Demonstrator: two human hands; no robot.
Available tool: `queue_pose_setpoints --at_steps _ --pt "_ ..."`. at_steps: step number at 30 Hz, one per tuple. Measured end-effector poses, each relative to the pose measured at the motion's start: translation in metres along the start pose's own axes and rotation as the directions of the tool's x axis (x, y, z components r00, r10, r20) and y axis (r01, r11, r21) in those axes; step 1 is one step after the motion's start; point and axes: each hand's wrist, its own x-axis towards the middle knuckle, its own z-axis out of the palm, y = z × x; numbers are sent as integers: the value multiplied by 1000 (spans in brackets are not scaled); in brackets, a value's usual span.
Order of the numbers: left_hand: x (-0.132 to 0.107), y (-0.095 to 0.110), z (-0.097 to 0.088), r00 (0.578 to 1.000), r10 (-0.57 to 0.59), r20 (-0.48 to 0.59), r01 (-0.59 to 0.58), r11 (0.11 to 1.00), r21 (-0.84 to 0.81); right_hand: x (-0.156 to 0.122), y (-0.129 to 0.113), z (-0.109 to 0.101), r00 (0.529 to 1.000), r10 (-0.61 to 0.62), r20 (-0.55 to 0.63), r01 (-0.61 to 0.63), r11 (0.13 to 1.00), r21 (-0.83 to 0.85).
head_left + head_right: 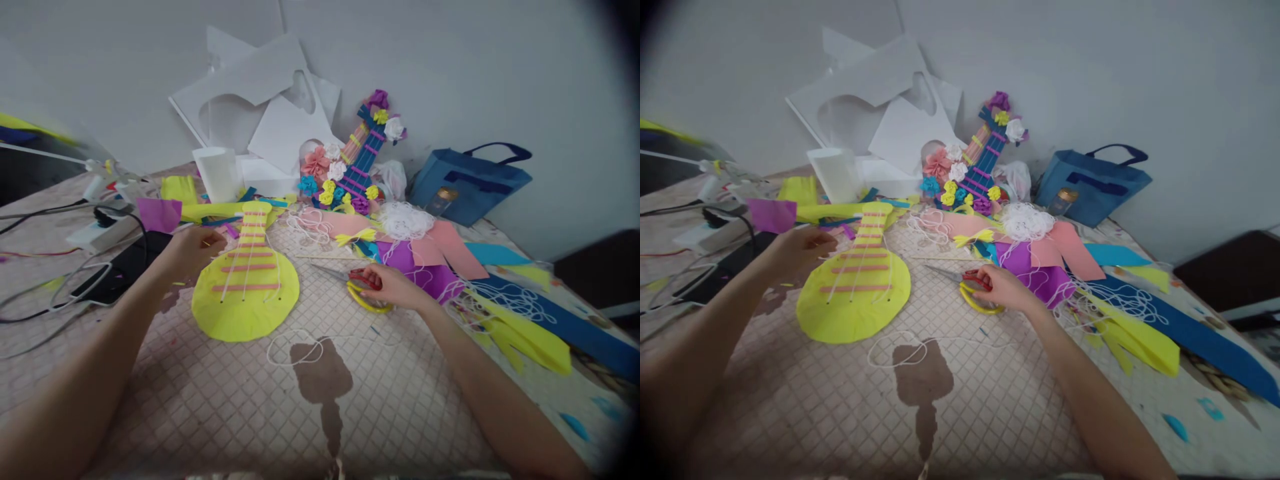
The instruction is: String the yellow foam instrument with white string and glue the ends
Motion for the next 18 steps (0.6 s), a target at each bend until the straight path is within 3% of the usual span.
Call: queue_pose_setpoints --at_steps 4,8,13,18 --pt "2 -7 -1 998 37 50 -46 983 180 21 -19 -15 995 -87 -52 86 996 -30" --pt "1 -7 0 996 55 64 -66 980 189 87 -52 -29 974 -187 -124 166 973 -160" --pt "-1 -4 2 991 114 67 -127 957 262 174 -63 -27 999 -31 -31 22 962 -273" --pt "-2 -8 1 985 174 24 -172 934 313 202 -50 -26 999 18 44 -9 980 -197"
